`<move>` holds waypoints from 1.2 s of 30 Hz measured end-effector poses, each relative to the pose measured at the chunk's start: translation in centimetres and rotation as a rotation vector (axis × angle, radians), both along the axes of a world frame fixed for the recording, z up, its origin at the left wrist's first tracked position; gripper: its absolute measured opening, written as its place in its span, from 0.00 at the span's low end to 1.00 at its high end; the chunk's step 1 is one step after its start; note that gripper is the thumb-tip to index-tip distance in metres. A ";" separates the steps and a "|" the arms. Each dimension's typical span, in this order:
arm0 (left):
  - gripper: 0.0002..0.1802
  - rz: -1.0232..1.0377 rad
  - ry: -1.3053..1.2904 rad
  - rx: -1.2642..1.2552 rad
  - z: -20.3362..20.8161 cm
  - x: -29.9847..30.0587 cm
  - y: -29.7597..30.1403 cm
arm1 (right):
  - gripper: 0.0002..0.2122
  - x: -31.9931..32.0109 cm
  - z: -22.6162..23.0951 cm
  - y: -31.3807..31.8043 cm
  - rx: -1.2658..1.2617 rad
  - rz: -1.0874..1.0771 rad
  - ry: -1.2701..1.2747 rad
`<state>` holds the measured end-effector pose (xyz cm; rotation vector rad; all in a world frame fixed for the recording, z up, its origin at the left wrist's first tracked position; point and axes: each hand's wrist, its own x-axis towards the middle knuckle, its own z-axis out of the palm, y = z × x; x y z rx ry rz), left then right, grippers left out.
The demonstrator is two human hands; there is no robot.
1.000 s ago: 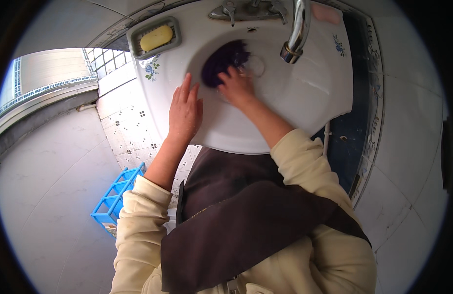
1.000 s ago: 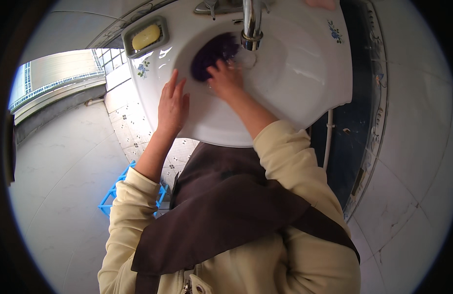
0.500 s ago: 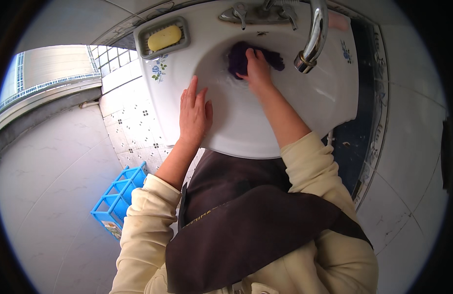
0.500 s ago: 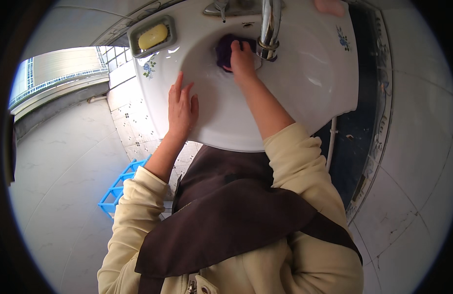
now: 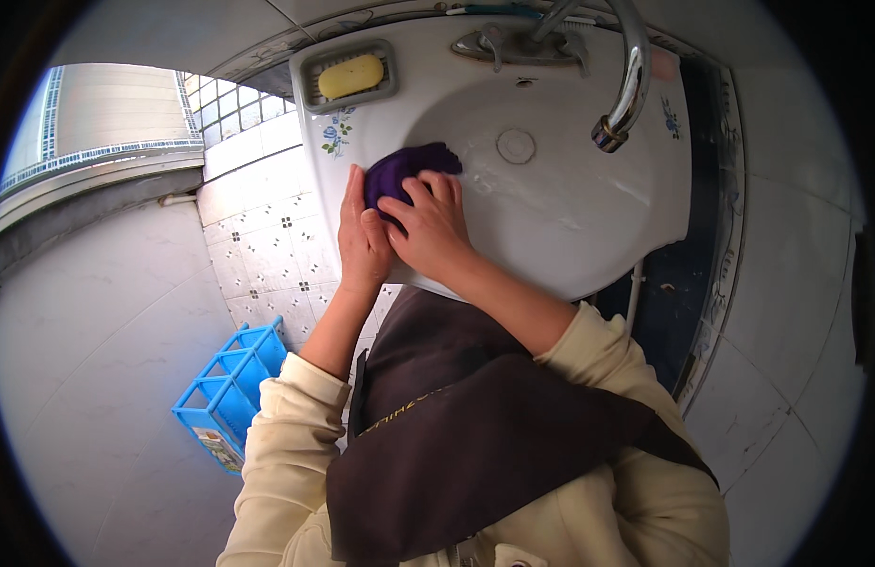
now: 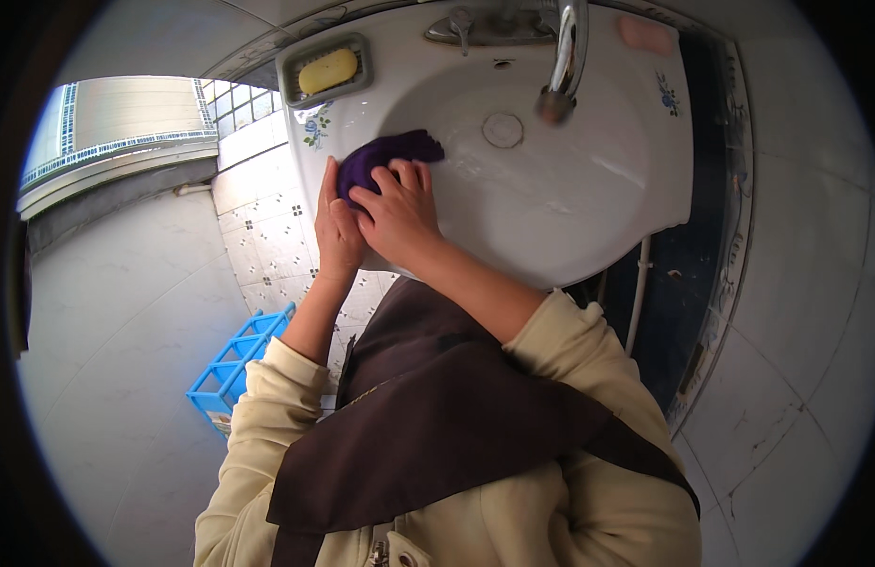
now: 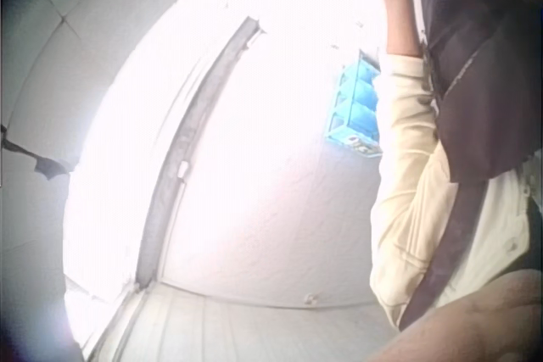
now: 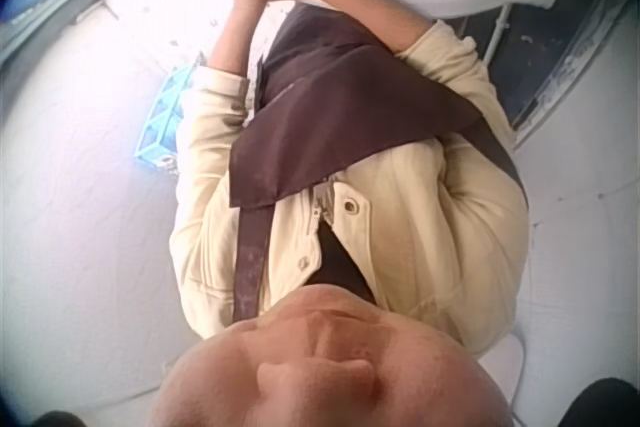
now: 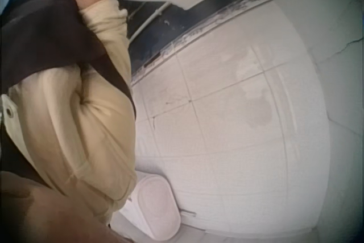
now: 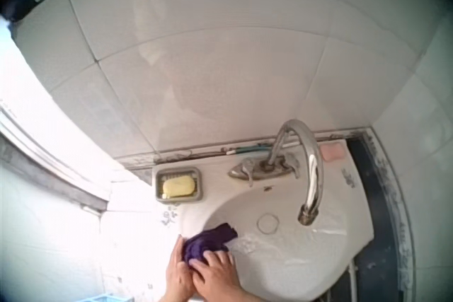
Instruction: The person washes a purple cloth under running water, then uses it to wipe the sink basin, faucet, and surrounding tiled surfaces. They repeatedly rinse the cloth and continue wiping different areas of the sink and nearby wall tiles.
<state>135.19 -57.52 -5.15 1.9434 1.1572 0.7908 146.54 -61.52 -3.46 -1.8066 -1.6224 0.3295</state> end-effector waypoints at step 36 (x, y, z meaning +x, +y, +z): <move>0.24 -0.230 0.472 0.191 -0.1 4.5 -0.9 | 0.18 15.1 -15.2 -0.8 -0.382 -0.059 -0.940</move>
